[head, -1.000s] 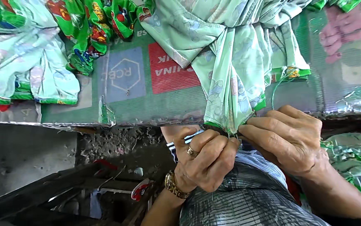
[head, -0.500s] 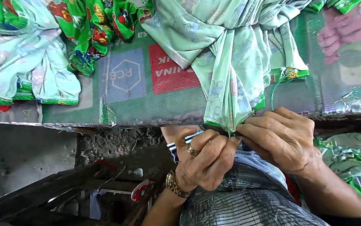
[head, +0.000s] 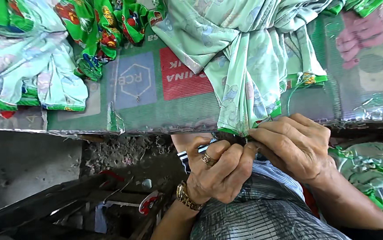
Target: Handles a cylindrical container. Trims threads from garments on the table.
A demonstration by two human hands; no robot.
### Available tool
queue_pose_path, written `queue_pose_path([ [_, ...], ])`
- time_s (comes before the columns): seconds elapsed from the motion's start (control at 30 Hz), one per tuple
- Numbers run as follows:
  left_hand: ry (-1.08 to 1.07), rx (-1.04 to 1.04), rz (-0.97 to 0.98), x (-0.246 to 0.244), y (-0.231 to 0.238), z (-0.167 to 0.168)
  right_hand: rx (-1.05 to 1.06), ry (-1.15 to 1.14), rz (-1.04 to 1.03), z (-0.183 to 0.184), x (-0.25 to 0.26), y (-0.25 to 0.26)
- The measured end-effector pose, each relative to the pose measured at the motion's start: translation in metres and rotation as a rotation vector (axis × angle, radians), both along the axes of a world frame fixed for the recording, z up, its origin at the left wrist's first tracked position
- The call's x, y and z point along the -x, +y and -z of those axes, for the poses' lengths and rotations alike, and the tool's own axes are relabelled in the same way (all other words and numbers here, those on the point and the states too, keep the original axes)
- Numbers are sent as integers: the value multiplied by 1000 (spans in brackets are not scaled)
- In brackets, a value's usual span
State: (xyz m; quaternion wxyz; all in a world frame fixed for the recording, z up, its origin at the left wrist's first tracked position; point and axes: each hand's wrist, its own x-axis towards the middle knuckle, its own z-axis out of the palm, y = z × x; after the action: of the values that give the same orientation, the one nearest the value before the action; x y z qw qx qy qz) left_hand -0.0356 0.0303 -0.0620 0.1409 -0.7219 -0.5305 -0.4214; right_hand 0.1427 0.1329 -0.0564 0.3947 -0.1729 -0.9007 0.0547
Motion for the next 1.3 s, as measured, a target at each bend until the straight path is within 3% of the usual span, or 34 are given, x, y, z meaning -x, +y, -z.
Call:
queue_pose_path([
  [0.37, -46, 26, 60, -4, -1, -2, 76, -26, -57, 0, 1, 1],
  [0.43, -25, 158, 118, 5, -11, -10, 169, -173, -118, -11, -10, -3],
  [0.5, 0, 418, 228, 20, -17, -23, 297, -298, -229, -22, -24, -3],
  [0.57, -50, 574, 277, 33, -16, -34, 437, -235, -284, -27, -31, 1],
  [0.63, -143, 431, 128, 35, -11, -38, 456, -92, -221, -28, -24, 7],
  [0.7, -103, 278, -36, 30, 2, -39, 348, -69, -66, -27, -8, 11],
  [0.83, 113, 301, -189, 20, 31, -37, 191, -108, 120, -24, 11, 9],
  [0.93, -231, 242, -48, 16, 41, -31, 202, 4, 86, -26, 7, 6],
  [1.03, -991, 291, 262, 4, 40, -37, 237, 72, 67, -23, 5, 8],
  [1.1, -1292, 342, 390, -1, 39, -39, 299, 134, 91, -23, 7, 6],
  [1.3, -1441, 299, 441, -6, 42, -42, 384, 293, 24, -29, 13, 5],
])
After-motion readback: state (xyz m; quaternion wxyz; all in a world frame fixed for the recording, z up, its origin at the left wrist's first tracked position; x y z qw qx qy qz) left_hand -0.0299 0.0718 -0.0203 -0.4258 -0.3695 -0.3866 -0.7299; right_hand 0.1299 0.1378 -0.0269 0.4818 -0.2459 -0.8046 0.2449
